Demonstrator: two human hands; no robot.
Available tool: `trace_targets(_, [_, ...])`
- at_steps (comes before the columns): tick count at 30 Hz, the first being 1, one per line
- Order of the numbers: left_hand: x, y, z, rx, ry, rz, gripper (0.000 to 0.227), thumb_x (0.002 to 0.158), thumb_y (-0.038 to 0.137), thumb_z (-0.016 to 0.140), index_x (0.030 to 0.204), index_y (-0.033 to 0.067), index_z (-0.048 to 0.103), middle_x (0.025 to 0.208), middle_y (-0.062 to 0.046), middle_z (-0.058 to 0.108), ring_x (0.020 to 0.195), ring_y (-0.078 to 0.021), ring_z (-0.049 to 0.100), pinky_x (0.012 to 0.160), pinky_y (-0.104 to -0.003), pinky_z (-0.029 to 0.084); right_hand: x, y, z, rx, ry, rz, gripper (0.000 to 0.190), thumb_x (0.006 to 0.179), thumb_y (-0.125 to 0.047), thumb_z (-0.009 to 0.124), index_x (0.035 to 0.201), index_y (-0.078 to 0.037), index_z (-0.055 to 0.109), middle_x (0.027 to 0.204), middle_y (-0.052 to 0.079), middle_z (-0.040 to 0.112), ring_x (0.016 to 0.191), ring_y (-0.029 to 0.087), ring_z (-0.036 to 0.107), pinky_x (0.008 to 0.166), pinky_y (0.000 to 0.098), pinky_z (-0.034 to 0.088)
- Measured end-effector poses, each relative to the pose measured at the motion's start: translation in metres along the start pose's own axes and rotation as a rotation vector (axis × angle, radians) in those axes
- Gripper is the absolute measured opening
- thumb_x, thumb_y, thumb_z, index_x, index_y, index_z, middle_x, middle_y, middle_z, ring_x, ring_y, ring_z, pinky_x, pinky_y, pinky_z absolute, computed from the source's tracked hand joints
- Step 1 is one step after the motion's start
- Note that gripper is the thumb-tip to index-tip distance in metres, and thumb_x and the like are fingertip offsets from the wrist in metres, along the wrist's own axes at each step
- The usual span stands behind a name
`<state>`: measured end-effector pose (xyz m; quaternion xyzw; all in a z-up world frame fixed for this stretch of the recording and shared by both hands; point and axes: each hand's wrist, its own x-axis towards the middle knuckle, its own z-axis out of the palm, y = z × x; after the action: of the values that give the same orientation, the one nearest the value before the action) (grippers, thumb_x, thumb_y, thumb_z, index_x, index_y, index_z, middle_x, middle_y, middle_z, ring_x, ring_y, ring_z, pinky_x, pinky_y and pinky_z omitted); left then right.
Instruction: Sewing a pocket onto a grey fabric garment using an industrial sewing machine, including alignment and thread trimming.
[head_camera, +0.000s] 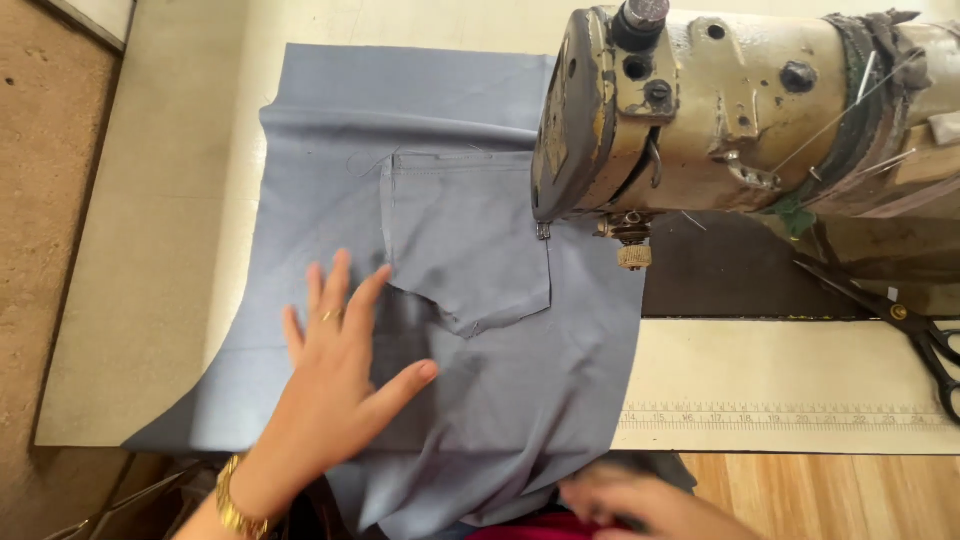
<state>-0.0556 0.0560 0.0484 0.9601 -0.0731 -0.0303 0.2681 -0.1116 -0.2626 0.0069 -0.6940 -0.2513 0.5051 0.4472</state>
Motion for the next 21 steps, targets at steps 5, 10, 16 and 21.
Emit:
trace_targets(5, [-0.031, -0.018, 0.029, 0.046, 0.001, -0.219, 0.092, 0.077, 0.059, 0.050, 0.145, 0.0109, 0.012, 0.152, -0.023, -0.004, 0.138, -0.0450, -0.007, 0.097, -0.068, -0.001, 0.050, 0.056, 0.056, 0.244, 0.258, -0.065, 0.083, 0.078, -0.057, 0.063, 0.135, -0.003, 0.034, 0.142, 0.009, 0.035, 0.131, 0.016, 0.032, 0.107, 0.0299, 0.025])
trace_targets(10, [-0.018, -0.034, 0.023, 0.139, 0.027, -0.218, 0.097, 0.076, 0.064, 0.047, 0.146, 0.0082, 0.009, 0.152, -0.020, 0.004, 0.138, -0.0438, -0.004, 0.096, -0.070, 0.002, 0.001, 0.039, 0.032, 0.377, 0.246, -0.291, 0.046, 0.086, -0.023, 0.068, 0.122, 0.003, 0.056, 0.128, 0.009, 0.057, 0.118, 0.018, 0.050, 0.101, 0.0335, 0.036])
trace_targets(16, [-0.024, -0.036, 0.028, 0.362, 0.007, -0.088, 0.101, 0.070, 0.073, 0.051, 0.146, 0.0143, 0.018, 0.152, -0.021, 0.003, 0.137, -0.0438, 0.001, 0.095, -0.069, 0.008, -0.049, 0.073, 0.022, 0.824, 0.553, 0.218, 0.065, 0.064, -0.003, 0.074, 0.127, 0.002, 0.060, 0.129, 0.015, 0.069, 0.120, 0.024, 0.061, 0.101, 0.0372, 0.038])
trace_targets(21, [-0.023, -0.045, 0.002, 0.245, -0.040, -0.046, 0.095, 0.069, 0.065, 0.060, 0.142, 0.0159, 0.025, 0.152, -0.016, 0.009, 0.139, -0.0381, 0.003, 0.099, -0.064, 0.006, -0.025, 0.027, 0.004, -0.249, 0.103, 0.360, 0.048, 0.091, -0.034, 0.053, 0.135, -0.021, 0.038, 0.149, -0.002, 0.026, 0.135, 0.015, 0.033, 0.109, 0.0293, 0.025])
